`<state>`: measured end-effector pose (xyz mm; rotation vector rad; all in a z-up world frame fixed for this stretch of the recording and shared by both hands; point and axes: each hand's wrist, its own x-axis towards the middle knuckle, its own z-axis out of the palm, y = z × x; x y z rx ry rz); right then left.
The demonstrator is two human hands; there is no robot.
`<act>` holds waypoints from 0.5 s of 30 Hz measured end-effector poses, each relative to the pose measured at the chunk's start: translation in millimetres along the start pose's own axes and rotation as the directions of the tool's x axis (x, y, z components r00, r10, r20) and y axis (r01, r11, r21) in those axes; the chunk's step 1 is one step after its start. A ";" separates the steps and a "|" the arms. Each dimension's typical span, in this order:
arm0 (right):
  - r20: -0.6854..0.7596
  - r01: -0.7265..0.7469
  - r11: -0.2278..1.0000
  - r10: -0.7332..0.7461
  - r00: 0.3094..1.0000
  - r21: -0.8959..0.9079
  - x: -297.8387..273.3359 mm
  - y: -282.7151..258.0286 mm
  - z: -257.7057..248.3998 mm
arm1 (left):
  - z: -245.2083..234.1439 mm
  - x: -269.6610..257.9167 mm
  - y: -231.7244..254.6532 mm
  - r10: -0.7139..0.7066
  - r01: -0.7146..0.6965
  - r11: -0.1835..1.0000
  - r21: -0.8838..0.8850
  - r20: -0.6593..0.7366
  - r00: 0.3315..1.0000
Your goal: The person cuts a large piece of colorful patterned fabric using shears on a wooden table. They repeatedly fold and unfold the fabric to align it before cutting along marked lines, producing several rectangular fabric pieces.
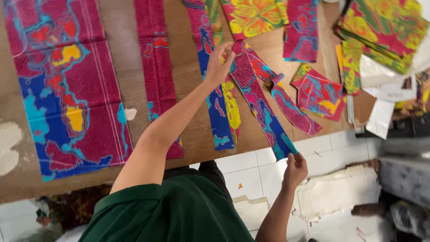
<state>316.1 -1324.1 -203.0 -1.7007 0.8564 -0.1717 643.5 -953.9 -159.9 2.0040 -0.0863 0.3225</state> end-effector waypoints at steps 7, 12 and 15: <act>0.014 0.233 0.952 -0.235 0.972 -0.196 39.2 -21.7 44.2 | -131.3 -210.4 74.8 -0.144 0.121 0.984 0.133 0.183 0.973; 0.278 0.504 0.857 -0.461 0.843 -0.108 54.0 -91.3 121.7 | -230.8 -345.6 76.4 -0.663 0.676 0.736 0.030 -0.170 0.729; 0.427 0.734 0.669 -0.633 0.646 -0.120 22.6 -138.6 185.3 | -306.8 -390.3 77.2 -0.582 0.722 0.672 0.163 -0.486 0.652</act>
